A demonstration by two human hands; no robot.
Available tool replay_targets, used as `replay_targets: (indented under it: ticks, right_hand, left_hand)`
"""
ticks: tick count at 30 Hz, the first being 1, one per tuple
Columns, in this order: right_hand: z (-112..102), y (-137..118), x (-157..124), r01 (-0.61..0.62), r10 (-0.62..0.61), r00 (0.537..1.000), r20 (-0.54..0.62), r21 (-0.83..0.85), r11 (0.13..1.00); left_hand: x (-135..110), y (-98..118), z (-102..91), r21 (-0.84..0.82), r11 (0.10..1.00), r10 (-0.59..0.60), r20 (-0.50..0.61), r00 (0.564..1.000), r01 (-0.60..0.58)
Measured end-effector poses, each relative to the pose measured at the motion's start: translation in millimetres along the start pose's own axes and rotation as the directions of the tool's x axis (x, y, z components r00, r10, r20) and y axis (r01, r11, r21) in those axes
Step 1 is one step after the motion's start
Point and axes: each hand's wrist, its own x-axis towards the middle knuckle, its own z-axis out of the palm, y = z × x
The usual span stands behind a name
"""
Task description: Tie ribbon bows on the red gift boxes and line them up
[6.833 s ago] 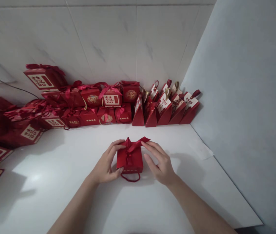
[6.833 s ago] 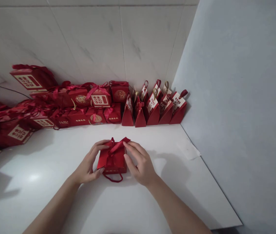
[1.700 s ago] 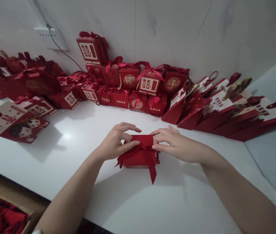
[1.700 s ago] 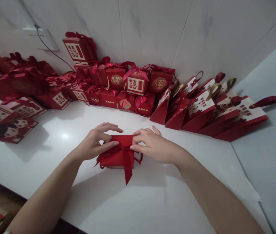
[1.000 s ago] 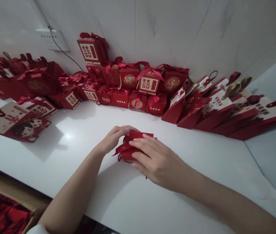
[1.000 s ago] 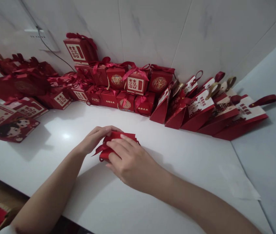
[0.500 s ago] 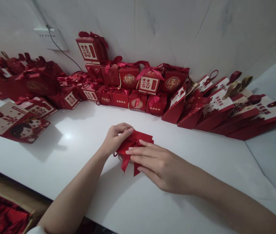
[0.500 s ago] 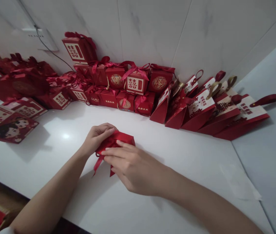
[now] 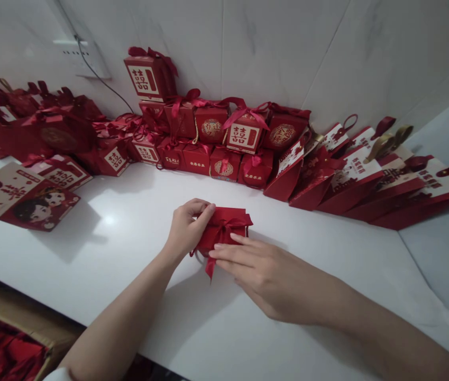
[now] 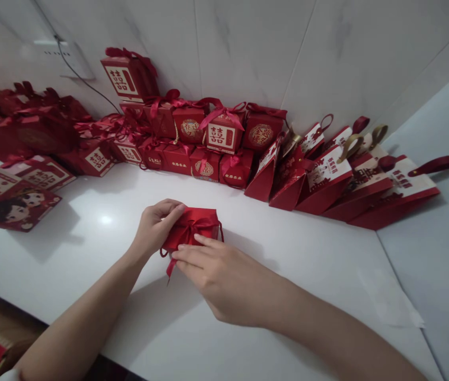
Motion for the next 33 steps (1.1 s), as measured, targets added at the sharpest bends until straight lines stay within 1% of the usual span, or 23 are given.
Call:
replay_targets:
  ticks: [1,4,6,9,11,15,17,19,22,24,26,27,29,33]
  right_hand:
    - [-0.7,-0.3,0.4,0.003,-0.003,1.0,-0.003,0.004,1.0]
    - [-1.7,-0.8,2.1,0.0,0.0,1.0,0.006,0.01,1.0]
    - [-1.9,-1.0,2.6,0.005,-0.005,1.0,0.024,0.006,1.0]
    - [-2.4,-2.6,2.1,0.013,-0.013,0.999,0.033,0.002,1.0]
    - [-4.1,-5.7,1.3,0.025,-0.026,0.999,0.038,0.031,0.999]
    - [-12.6,-14.7,-1.4,0.091,-0.112,0.986,0.125,0.16,0.983]
    - [-18.3,-16.9,-4.0,0.103,-0.13,0.98,0.147,0.178,0.979]
    - [-23.8,-15.3,-7.6,0.066,-0.083,0.988,0.128,0.134,0.989]
    - [-30.4,-7.0,-12.9,-0.064,0.063,0.996,0.065,-0.001,0.998]
    - [-32.8,-0.7,-15.0,-0.171,0.173,0.985,0.009,-0.093,0.981]
    - [-32.3,3.7,-15.1,-0.25,0.245,0.968,-0.049,-0.166,0.954]
    - [-30.7,4.8,-14.3,-0.271,0.263,0.962,-0.07,-0.194,0.943]
    - [-24.9,4.9,-11.2,-0.272,0.258,0.962,-0.09,-0.228,0.935]
    - [-8.6,0.4,-3.5,-0.263,0.249,0.964,-0.09,-0.222,0.939]
  left_hand:
    - [0.1,2.6,-2.0,0.011,1.0,0.001,0.031,1.0,-0.001]
    - [0.9,9.9,-9.0,0.063,0.998,0.0,0.188,0.982,-0.012]
    - [1.7,11.9,-12.5,0.095,0.995,-0.003,0.25,0.968,-0.021]
    - [2.8,10.0,-14.3,0.112,0.993,0.003,0.28,0.96,-0.036]
    - [3.5,7.4,-14.4,0.102,0.994,0.006,0.305,0.952,-0.038]
    - [4.3,5.1,-15.2,0.088,0.996,-0.009,0.329,0.944,-0.022]
    - [4.4,5.8,-15.9,0.075,0.997,-0.02,0.344,0.939,-0.007]
    - [4.3,7.2,-16.4,0.05,0.999,-0.033,0.356,0.934,0.016]
    - [4.1,9.6,-16.8,0.011,0.999,-0.052,0.367,0.929,0.052]
    - [4.0,10.7,-17.3,-0.014,0.997,-0.061,0.379,0.923,0.072]
    - [4.0,11.1,-18.2,-0.036,0.995,-0.069,0.397,0.915,0.09]
    - [4.0,11.1,-18.8,-0.047,0.994,-0.072,0.407,0.91,0.1]
    - [4.1,10.9,-20.3,-0.068,0.99,-0.079,0.428,0.9,0.12]
    - [4.4,10.6,-23.2,-0.106,0.983,-0.086,0.471,0.878,0.153]
